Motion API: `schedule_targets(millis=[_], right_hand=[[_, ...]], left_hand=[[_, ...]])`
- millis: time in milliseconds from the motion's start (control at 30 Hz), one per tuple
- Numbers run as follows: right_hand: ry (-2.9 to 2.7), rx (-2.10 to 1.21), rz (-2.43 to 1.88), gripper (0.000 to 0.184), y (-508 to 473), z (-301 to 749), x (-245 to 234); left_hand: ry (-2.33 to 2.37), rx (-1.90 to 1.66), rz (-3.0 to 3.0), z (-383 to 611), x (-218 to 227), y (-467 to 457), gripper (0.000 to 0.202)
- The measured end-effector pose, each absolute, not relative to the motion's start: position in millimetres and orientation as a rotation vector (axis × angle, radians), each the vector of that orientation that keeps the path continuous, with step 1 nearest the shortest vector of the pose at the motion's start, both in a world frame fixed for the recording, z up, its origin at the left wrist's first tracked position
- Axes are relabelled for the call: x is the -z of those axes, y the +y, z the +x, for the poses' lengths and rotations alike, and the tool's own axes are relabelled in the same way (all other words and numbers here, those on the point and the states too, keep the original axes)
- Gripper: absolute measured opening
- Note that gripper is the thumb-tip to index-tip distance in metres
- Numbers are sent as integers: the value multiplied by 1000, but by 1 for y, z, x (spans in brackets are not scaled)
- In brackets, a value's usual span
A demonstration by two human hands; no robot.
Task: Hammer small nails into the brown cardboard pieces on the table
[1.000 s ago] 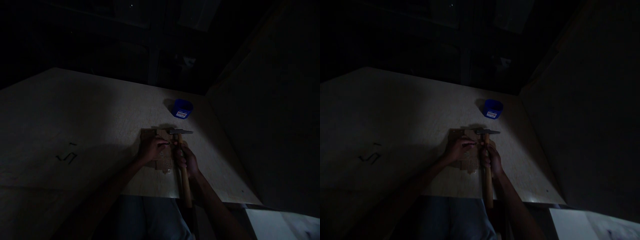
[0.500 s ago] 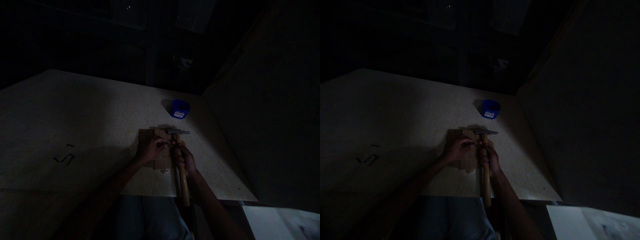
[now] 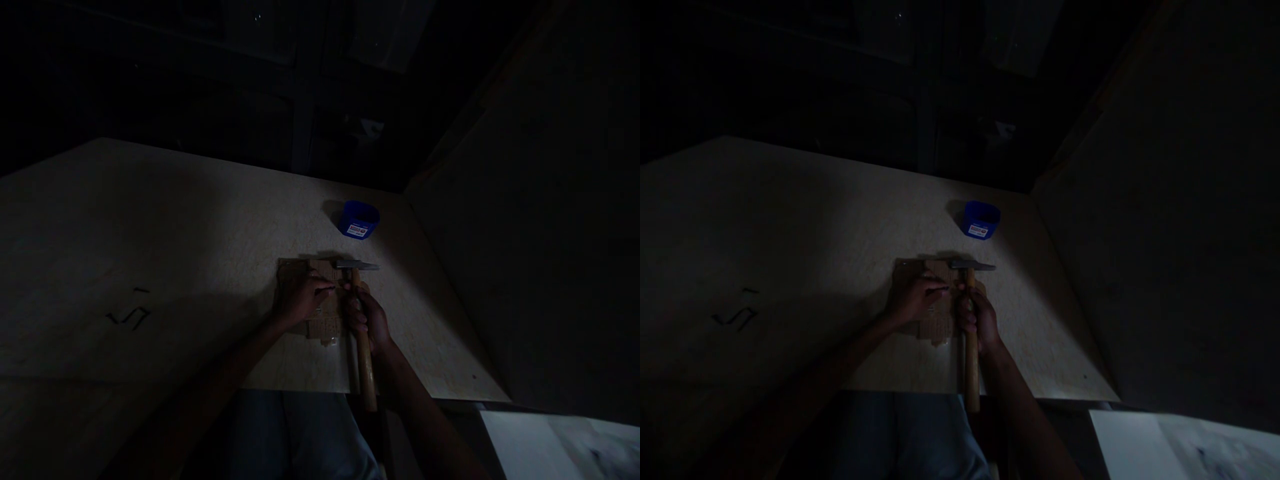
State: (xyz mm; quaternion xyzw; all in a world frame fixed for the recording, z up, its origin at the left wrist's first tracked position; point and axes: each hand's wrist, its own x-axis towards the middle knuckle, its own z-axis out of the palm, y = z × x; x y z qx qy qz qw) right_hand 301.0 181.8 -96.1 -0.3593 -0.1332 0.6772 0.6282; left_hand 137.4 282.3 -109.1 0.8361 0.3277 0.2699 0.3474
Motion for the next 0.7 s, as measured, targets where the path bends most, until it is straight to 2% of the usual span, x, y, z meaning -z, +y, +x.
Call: schedule_targets(millis=[500, 700], right_hand=[[-317, -1539, -806, 27, 182, 300, 95], [-321, -1550, -803, 26, 182, 301, 97]], left_hand=[[874, -667, 1983, 136, 101, 286, 19], [897, -679, 2007, 133, 102, 290, 10]])
